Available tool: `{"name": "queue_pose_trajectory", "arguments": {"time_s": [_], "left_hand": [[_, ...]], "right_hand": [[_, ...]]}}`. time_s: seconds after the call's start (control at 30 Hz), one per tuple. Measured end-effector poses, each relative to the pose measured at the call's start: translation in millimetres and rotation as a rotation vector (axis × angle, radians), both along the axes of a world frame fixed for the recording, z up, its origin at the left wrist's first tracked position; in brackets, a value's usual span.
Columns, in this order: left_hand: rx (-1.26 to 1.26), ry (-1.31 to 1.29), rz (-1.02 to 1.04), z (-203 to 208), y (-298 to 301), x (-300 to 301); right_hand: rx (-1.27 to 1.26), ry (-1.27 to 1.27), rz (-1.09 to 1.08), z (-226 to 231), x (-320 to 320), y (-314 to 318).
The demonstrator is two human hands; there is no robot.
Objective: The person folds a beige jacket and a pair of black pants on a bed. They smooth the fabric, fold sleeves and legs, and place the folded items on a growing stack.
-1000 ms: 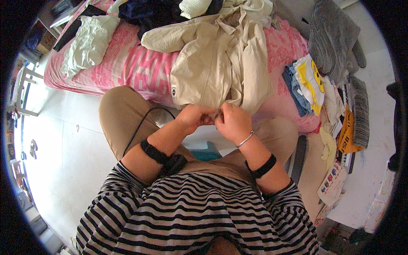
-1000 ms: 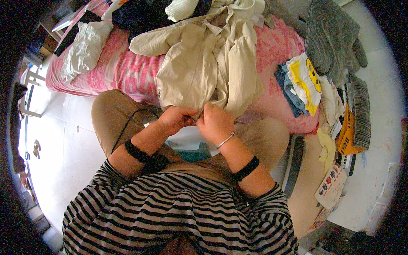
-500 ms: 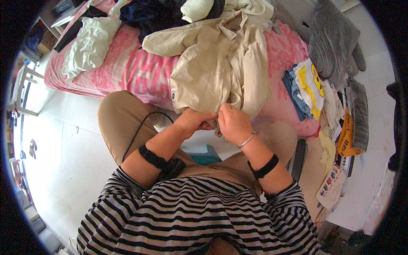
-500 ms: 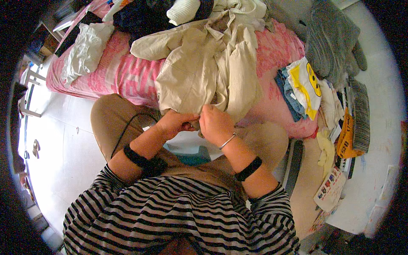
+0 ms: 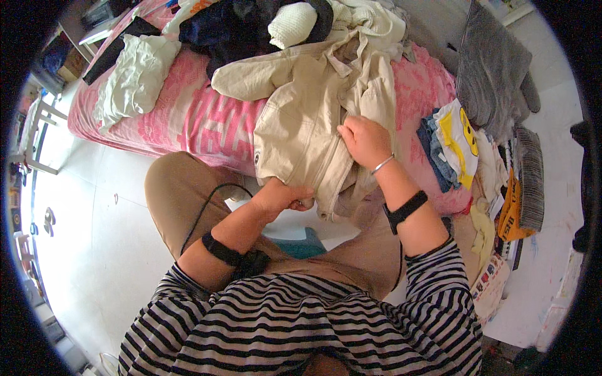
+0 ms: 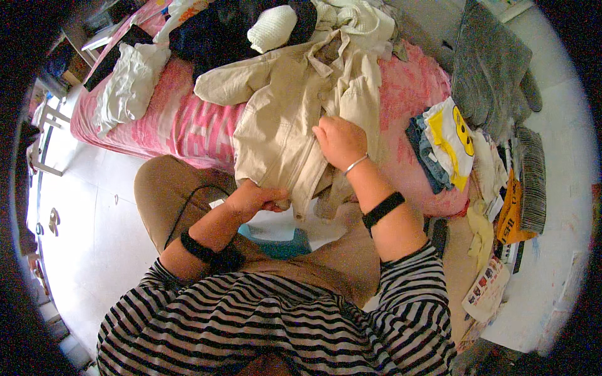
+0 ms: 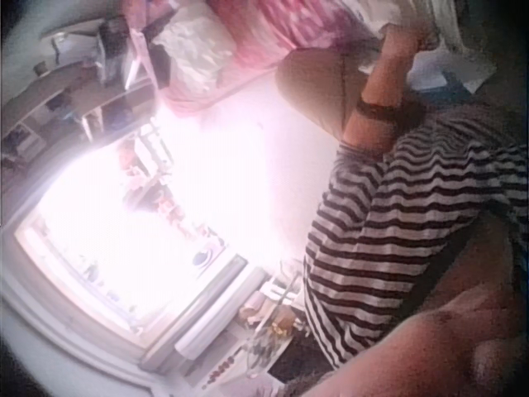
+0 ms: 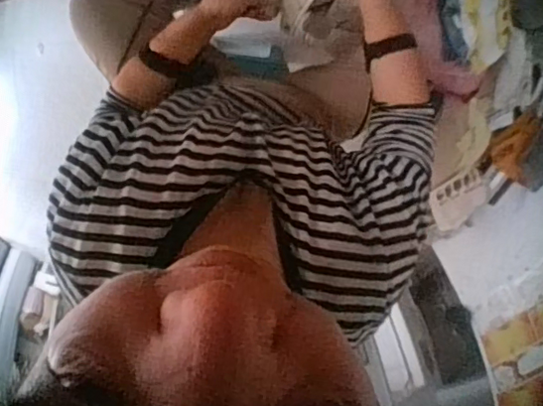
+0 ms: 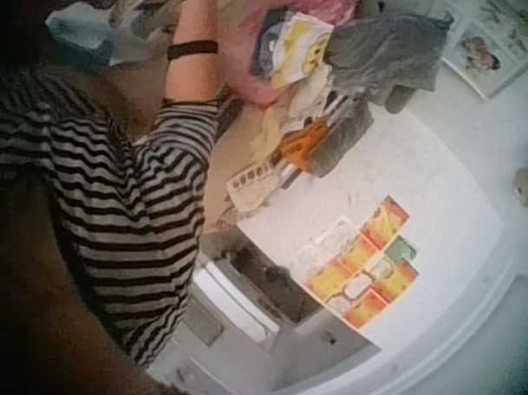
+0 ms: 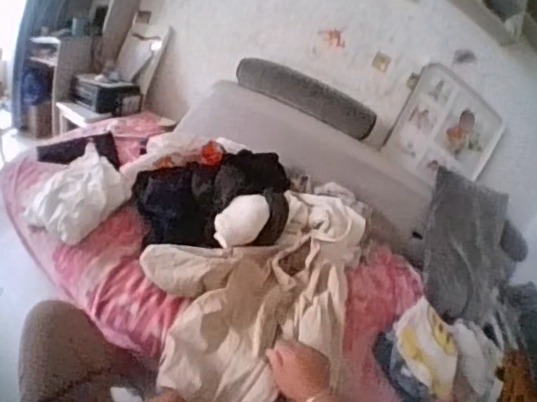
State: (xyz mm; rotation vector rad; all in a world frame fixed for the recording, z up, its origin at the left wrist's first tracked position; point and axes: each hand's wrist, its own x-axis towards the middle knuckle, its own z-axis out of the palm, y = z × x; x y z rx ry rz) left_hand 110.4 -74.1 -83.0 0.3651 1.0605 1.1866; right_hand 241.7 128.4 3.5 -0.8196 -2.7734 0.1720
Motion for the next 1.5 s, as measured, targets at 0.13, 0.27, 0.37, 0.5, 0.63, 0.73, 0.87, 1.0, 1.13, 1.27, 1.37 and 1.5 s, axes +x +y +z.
{"name": "queue_pose_trajectory", "arguments": {"time_s": [0.13, 0.27, 0.37, 0.5, 0.63, 0.73, 0.87, 1.0, 1.13, 1.27, 1.37, 1.5], "left_hand": [[-0.044, 0.074, -0.061, 6.9, -4.0, -5.1], [-0.051, 0.113, -0.117, 19.1, -5.3, -10.1], [-0.114, 0.193, -0.208, 27.4, -1.4, -14.1], [-0.153, 0.319, -0.327, 28.0, -1.5, -16.0], [-0.166, 0.321, -0.345, 14.2, 3.4, -14.7], [-0.209, 0.334, -0.309, 7.0, 7.5, -9.8], [-0.304, 0.449, -0.406, 11.2, 12.6, -9.5], [-0.332, 0.478, -0.45, 15.0, 14.7, -12.8], [-0.358, 0.45, -0.497, 3.7, 15.6, -11.8], [-0.334, 0.486, -0.678, -8.4, 18.1, -12.9], [-0.167, 0.649, -0.87, 2.0, 19.2, -16.4], [0.034, 0.442, -1.039, 49.1, 27.1, -29.2]], "right_hand": [[0.061, -0.014, -0.089, 12.2, -25.8, 52.9], [0.127, -0.038, -0.137, 26.7, -46.7, 95.3], [0.199, -0.056, -0.123, 29.6, -60.7, 114.6], [0.24, -0.023, -0.179, 35.6, -76.7, 138.9], [0.283, 0.107, -0.143, 33.2, -85.8, 149.7], [0.205, 0.17, -0.211, 24.7, -92.4, 149.4], [-0.063, 0.282, -0.344, 12.8, -90.5, 140.2], [0.063, 0.328, -0.368, -8.2, -77.6, 117.7], [-0.121, 0.173, -0.472, -16.2, -65.5, 115.7], [-0.427, 0.293, -0.474, -11.3, -57.0, 117.2], [-0.15, 0.16, -0.362, -16.0, -52.5, 99.9], [-0.062, -0.013, -0.373, -24.4, -49.4, 85.8]]}}
